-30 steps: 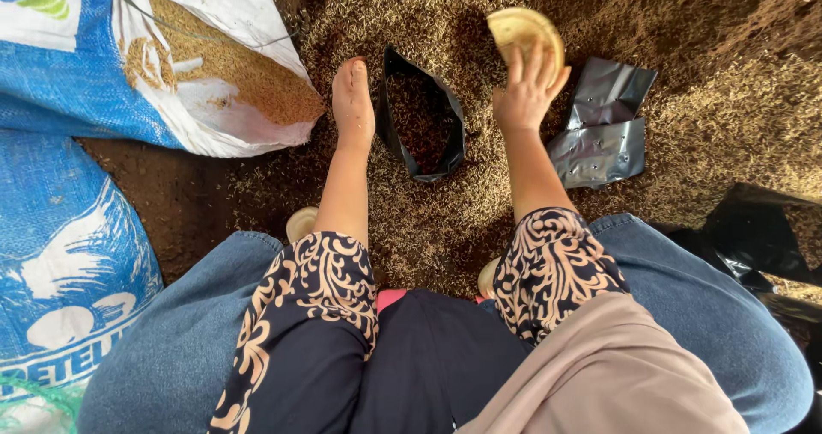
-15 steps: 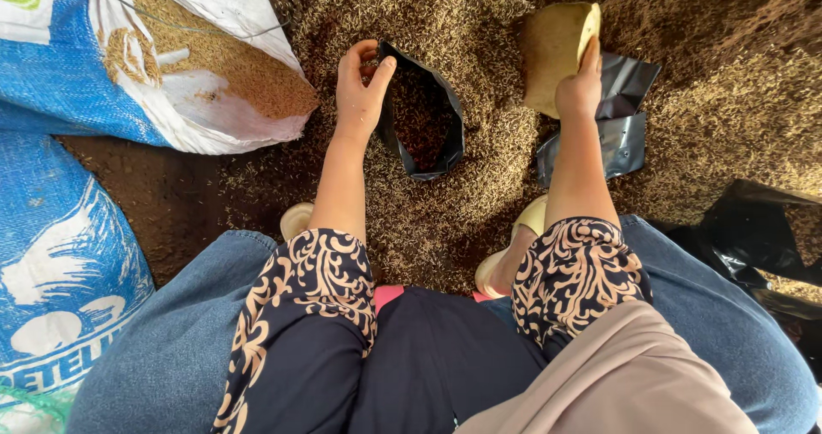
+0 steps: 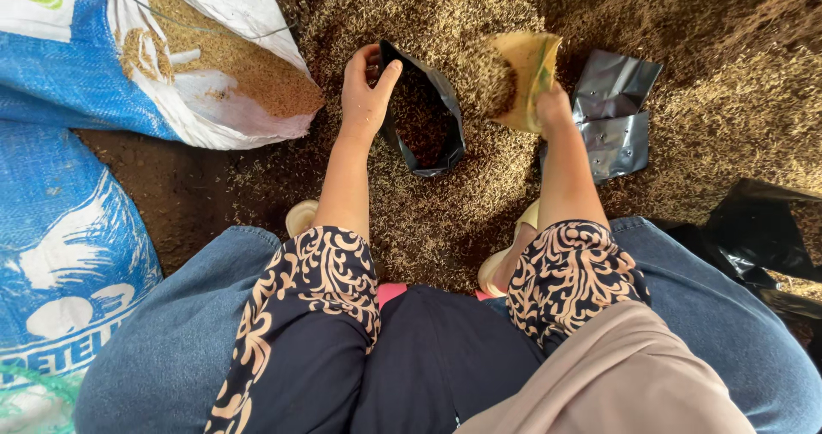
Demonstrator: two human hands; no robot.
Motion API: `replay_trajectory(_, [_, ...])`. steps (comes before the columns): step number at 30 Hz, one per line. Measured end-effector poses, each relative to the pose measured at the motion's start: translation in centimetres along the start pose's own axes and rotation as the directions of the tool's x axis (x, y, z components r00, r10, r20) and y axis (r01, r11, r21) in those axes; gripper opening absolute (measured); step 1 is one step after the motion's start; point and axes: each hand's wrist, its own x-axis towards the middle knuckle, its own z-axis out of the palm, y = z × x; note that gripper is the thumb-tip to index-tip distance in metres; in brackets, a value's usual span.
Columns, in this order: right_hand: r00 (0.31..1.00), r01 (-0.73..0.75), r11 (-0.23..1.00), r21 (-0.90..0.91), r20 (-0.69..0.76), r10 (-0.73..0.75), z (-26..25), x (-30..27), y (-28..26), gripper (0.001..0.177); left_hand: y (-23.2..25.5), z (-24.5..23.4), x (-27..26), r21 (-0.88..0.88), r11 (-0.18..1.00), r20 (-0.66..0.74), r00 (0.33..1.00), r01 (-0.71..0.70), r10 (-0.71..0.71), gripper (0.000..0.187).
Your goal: The person scoops grains from a large pile using a scoop and pours them into small black plastic bags. The person then folds the top of each bag to close it and places the filled bag aside. This process is repeated for multiple bags.
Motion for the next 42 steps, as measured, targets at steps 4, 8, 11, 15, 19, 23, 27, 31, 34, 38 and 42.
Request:
replay_trajectory(4, [0.981,0.196,0.981,0.016,0.008,-0.196,-2.4,-1.5,-2.8,0.049,1.0,-1.5,0.1,0.226,0.972,0.010,0.997,0.067,-0.071,0.068])
replay_trajectory(8, [0.962,0.271,0.962,0.020,-0.022,-0.271,-4.3,-5.2,-7.8,0.059,1.9,-4.2,0.4,0.602,0.798,0.202,0.958,0.043,-0.204,0.086])
replay_trajectory(11, [0.924,0.381,0.924,0.010,0.029,-0.381,-4.9,-8.6,-11.1,0.057,2.6,-4.5,0.1,0.694,0.715,0.380,0.800,0.085,-0.465,0.070])
replay_trajectory(15, [0.860,0.505,0.863,-0.013,0.092,-0.501,-3.3,-13.2,-13.2,0.061,3.3,-3.5,-1.0,0.744,0.661,0.409,0.714,0.101,-0.569,0.045])
replay_trajectory(19, [0.857,0.514,0.832,-0.211,0.090,-0.507,-0.8,-17.1,-13.8,0.068,3.5,-3.6,-1.9,0.695,0.710,0.388,0.772,0.113,-0.503,0.038])
replay_trajectory(23, [0.809,0.532,0.723,-0.442,0.013,-0.587,1.9,-20.0,-14.0,0.072,3.3,-4.0,-2.1,0.505,0.836,0.366,0.824,0.215,-0.433,0.033])
replay_trajectory(27, [0.585,0.610,0.484,-0.628,-0.055,-0.809,4.6,-22.1,-13.2,0.072,2.6,-3.6,-2.0,0.313,0.905,0.359,0.846,0.288,-0.394,0.029])
replay_trajectory(31, [0.415,0.670,0.293,-0.682,0.017,-0.910,5.6,-23.9,-12.7,0.080,2.1,-3.5,-1.9,0.307,0.902,0.330,0.855,0.303,-0.399,0.028])
replay_trajectory(34, [0.341,0.701,0.196,-0.686,0.080,-0.937,5.6,-24.4,-12.6,0.082,2.0,-3.5,-2.0,0.280,0.912,0.329,0.862,0.300,-0.385,0.029])
replay_trajectory(38, [0.199,0.766,0.141,-0.627,0.023,-0.980,4.4,-22.7,-13.3,0.085,2.2,-4.0,-1.9,0.307,0.897,0.367,0.830,0.318,-0.419,0.028])
replay_trajectory(42, [0.401,0.787,0.456,-0.415,-0.217,-0.890,1.2,-17.6,-13.1,0.084,2.0,-3.9,-1.9,0.349,0.892,0.416,0.806,0.287,-0.422,0.029])
